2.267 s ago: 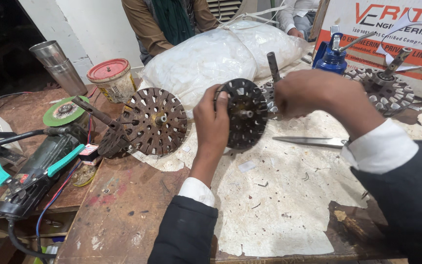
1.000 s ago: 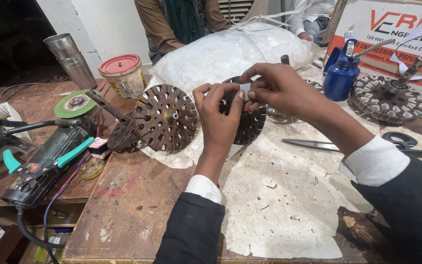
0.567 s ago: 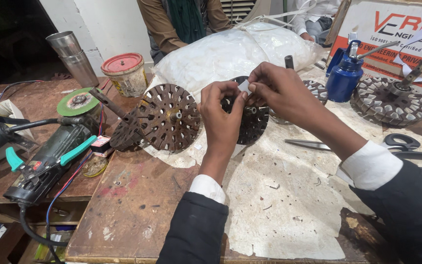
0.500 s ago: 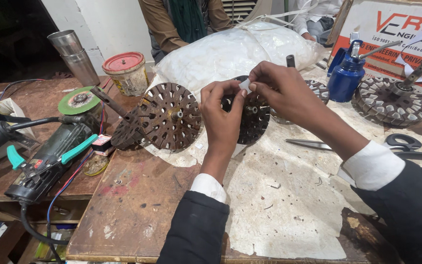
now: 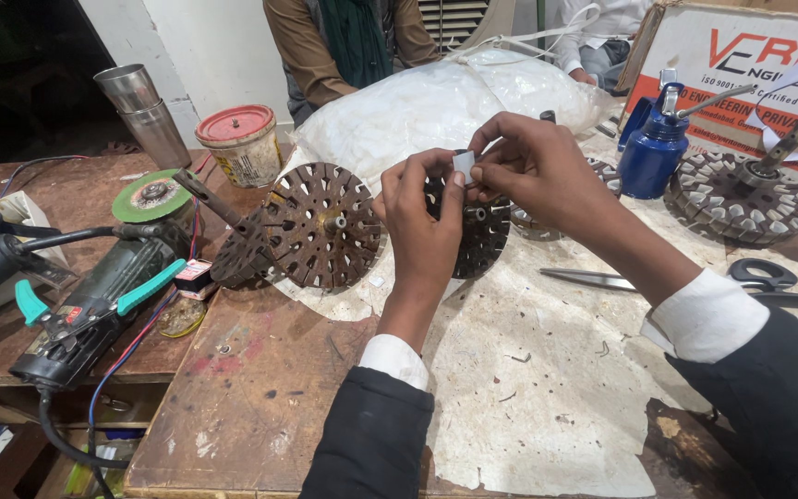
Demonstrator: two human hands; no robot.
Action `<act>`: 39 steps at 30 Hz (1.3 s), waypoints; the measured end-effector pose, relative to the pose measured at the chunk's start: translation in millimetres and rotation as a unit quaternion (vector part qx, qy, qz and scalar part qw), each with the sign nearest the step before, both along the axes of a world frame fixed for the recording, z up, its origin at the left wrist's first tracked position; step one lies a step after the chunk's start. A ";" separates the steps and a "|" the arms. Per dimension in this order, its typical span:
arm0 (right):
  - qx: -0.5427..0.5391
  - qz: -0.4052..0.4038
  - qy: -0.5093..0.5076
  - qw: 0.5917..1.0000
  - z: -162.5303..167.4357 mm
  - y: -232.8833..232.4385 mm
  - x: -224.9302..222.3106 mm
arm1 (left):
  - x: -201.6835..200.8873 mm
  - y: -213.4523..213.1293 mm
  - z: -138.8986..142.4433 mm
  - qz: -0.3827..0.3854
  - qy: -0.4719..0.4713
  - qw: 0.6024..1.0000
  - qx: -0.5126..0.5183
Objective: The person inserts small white plastic pieces into the slots of a circular metal rotor component. They use scissors to trim the protruding ends of the pieces flush with the rotor surface. The person repeats this process for multiple slots on the rotor.
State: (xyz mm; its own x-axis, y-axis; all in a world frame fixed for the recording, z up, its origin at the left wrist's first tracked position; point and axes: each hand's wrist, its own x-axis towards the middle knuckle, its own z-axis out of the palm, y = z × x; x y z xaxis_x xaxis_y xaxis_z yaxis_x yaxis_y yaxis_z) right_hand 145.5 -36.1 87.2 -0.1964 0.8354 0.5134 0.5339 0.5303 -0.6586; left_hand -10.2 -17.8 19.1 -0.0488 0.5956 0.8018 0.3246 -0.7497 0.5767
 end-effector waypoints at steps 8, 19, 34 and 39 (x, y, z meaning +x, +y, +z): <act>-0.065 0.015 0.053 0.996 -3.7 2.8 4.1 | -0.8 0.3 -2.5 -0.006 -0.016 1.000 0.007; -0.077 0.089 0.155 0.981 -19.9 8.6 -2.3 | -2.6 0.6 2.9 -0.098 -0.122 0.985 -0.072; 0.275 0.031 -0.196 0.941 -7.2 -15.3 -7.9 | -6.0 14.5 -0.1 -0.239 -0.233 0.936 -0.113; 0.291 0.013 -0.275 0.916 -9.5 -13.8 -3.1 | -6.0 15.1 0.2 -0.200 -0.169 0.960 -0.101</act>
State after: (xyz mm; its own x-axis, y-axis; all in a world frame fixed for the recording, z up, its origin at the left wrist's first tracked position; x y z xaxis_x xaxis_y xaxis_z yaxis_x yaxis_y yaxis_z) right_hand 142.5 -49.9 77.6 -0.5742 0.4436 0.6881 0.6828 0.7232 0.1035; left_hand -16.2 -2.7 19.3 -0.0205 0.7629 0.6462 -0.1972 -0.6367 0.7455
